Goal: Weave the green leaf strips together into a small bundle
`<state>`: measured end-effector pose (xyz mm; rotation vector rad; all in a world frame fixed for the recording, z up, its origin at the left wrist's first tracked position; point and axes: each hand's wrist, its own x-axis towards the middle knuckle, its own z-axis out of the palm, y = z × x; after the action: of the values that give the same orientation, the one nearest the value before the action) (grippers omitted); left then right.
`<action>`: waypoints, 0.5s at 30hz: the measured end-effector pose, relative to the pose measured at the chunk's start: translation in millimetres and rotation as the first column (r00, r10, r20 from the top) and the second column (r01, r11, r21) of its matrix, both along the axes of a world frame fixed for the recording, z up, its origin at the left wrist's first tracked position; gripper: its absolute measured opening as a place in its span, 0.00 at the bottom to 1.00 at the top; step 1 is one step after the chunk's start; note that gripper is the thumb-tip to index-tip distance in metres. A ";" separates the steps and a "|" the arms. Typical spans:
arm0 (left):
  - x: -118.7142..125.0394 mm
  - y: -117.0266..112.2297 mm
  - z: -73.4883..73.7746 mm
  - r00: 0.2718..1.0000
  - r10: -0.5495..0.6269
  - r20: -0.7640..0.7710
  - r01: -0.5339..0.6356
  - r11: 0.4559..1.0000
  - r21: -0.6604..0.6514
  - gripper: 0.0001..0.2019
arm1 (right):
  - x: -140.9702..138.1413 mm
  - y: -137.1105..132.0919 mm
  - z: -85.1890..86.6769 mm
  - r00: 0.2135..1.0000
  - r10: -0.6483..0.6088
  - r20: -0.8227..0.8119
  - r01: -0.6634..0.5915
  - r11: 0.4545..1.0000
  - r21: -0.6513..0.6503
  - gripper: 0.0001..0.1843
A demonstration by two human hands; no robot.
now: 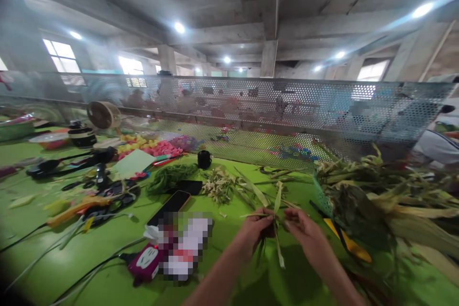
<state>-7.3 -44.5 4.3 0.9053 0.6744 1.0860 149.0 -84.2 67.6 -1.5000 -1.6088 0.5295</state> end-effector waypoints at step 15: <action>-1.3 -8.0 9.1 0.982 -0.078 -0.172 0.108 0.980 0.169 0.09 | -3.4 2.2 3.6 0.982 -0.140 0.125 0.142 0.990 -0.012 0.15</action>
<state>-8.6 -52.4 13.5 1.1791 0.6707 1.0057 145.6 -82.0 71.1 -1.6771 -1.5800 0.3813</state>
